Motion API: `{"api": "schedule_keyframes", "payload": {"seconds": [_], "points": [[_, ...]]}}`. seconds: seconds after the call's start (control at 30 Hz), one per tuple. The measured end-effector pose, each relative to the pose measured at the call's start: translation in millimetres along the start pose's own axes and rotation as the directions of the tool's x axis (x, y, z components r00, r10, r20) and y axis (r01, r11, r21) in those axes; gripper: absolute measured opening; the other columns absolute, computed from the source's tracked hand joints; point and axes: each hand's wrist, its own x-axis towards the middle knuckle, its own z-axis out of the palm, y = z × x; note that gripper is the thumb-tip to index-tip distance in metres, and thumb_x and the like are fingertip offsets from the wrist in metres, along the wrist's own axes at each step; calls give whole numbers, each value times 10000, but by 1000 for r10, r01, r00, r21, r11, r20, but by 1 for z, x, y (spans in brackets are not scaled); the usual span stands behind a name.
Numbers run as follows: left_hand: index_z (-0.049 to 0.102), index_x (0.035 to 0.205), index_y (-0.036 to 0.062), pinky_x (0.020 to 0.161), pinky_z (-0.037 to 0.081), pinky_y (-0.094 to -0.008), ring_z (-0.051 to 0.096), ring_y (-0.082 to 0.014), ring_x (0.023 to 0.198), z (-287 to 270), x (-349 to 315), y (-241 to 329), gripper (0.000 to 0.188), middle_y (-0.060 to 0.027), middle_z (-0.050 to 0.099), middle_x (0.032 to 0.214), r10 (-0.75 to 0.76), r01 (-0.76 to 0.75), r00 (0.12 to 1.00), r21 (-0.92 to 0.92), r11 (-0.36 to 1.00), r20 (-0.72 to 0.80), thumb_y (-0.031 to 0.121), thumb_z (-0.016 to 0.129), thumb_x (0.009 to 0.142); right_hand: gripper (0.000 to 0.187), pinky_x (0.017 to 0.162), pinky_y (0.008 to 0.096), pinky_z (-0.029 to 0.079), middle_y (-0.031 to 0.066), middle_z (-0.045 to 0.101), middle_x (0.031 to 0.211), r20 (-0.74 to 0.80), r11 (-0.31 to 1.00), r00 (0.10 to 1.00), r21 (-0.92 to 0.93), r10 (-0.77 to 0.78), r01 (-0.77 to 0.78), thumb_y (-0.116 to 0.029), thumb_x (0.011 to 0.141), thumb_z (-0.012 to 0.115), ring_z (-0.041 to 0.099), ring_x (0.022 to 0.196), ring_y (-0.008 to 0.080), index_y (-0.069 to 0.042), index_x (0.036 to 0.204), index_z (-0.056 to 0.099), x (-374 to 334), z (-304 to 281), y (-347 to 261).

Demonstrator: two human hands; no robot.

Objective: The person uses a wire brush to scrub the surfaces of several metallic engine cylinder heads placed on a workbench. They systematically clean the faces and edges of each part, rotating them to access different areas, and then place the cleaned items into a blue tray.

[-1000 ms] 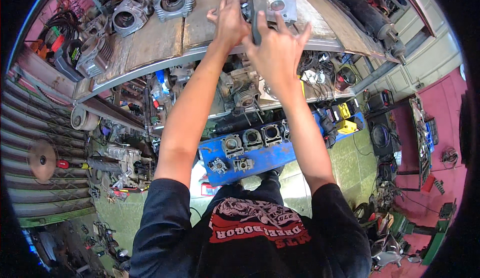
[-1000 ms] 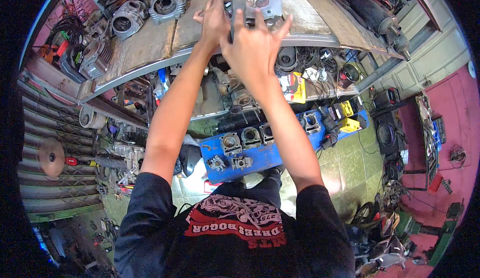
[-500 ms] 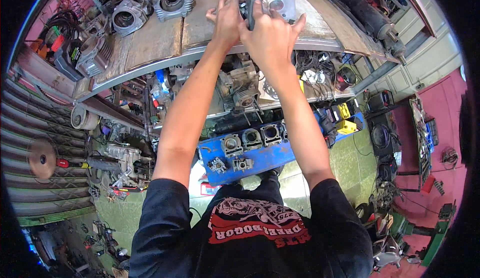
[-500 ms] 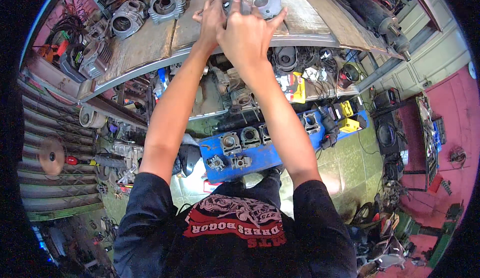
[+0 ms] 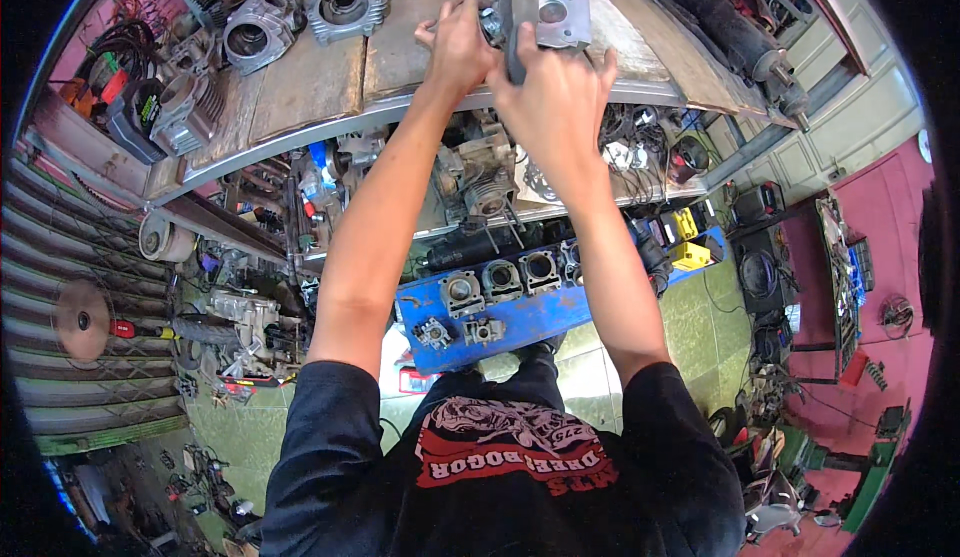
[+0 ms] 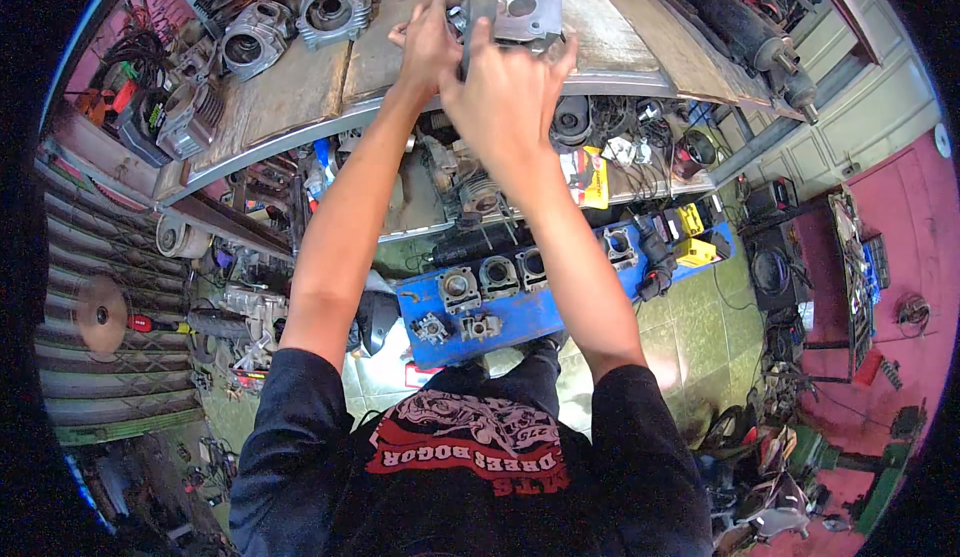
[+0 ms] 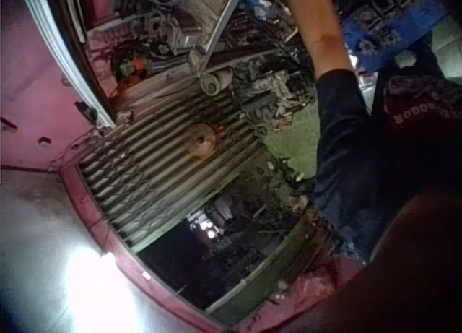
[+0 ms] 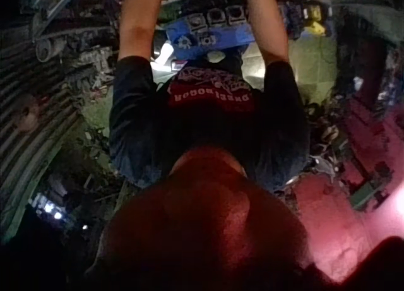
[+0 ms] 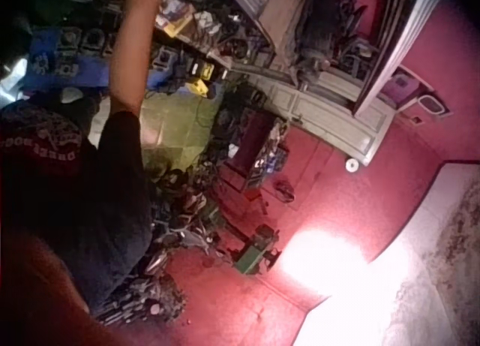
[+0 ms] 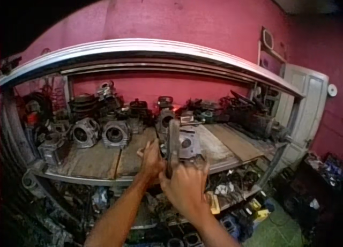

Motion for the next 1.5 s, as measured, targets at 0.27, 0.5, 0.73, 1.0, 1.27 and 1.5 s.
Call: {"api": "schedule_keyframes", "payload": {"seconds": [0.27, 0.5, 0.73, 1.0, 1.27, 1.5], "points": [[587, 1226, 69, 1005, 252, -650, 501, -328, 1308, 5, 4, -10, 626, -140, 676, 1211, -25, 26, 999, -18, 1000, 21, 195, 814, 657, 509, 1082, 717, 280, 172, 705, 679, -15, 998, 999, -49, 37, -38, -364, 852, 696, 728, 708, 361, -52, 1254, 689, 19, 12, 4], [611, 1180, 40, 959, 369, -566, 576, -363, 1157, -4, -5, 10, 545, -162, 687, 1046, 12, -5, 998, 118, 993, -61, 156, 792, 679, 519, 1099, 690, 279, 181, 716, 739, 75, 996, 997, -87, 9, -2, -346, 838, 690, 732, 757, 343, -83, 1285, 678, -19, -12, -2], [613, 1201, 61, 1001, 306, -582, 567, -340, 1215, -2, 1, 8, 641, -161, 684, 1117, 11, -8, 999, 82, 997, -37, 245, 860, 638, 540, 1062, 674, 334, 165, 714, 718, 31, 994, 997, -81, 73, -70, -351, 817, 725, 728, 739, 332, -44, 1259, 680, 20, 2, 13], [602, 1244, 64, 1020, 298, -551, 563, -327, 1226, 0, -1, 6, 743, -157, 684, 1135, -36, 36, 999, 155, 987, -1, 251, 881, 582, 478, 1060, 668, 338, 167, 710, 709, 35, 998, 999, -56, 37, -35, -342, 874, 664, 721, 688, 345, -60, 1259, 696, -26, -21, -3], [595, 1233, 89, 1025, 269, -591, 528, -291, 1280, -7, 0, 11, 759, -117, 692, 1156, -102, 95, 994, 187, 978, 30, 233, 924, 564, 566, 1052, 675, 320, 199, 685, 680, 39, 998, 998, -13, 56, -56, -327, 804, 721, 710, 698, 359, 8, 1257, 669, -31, -22, 5], [598, 1274, 93, 1046, 275, -532, 549, -295, 1256, -2, 2, 14, 899, -132, 685, 1181, -62, 60, 998, 176, 983, 4, 386, 967, 508, 572, 1031, 647, 341, 183, 679, 643, -52, 989, 990, -59, 129, -132, -349, 814, 706, 702, 653, 354, 8, 1260, 669, -12, -6, 31]]}}
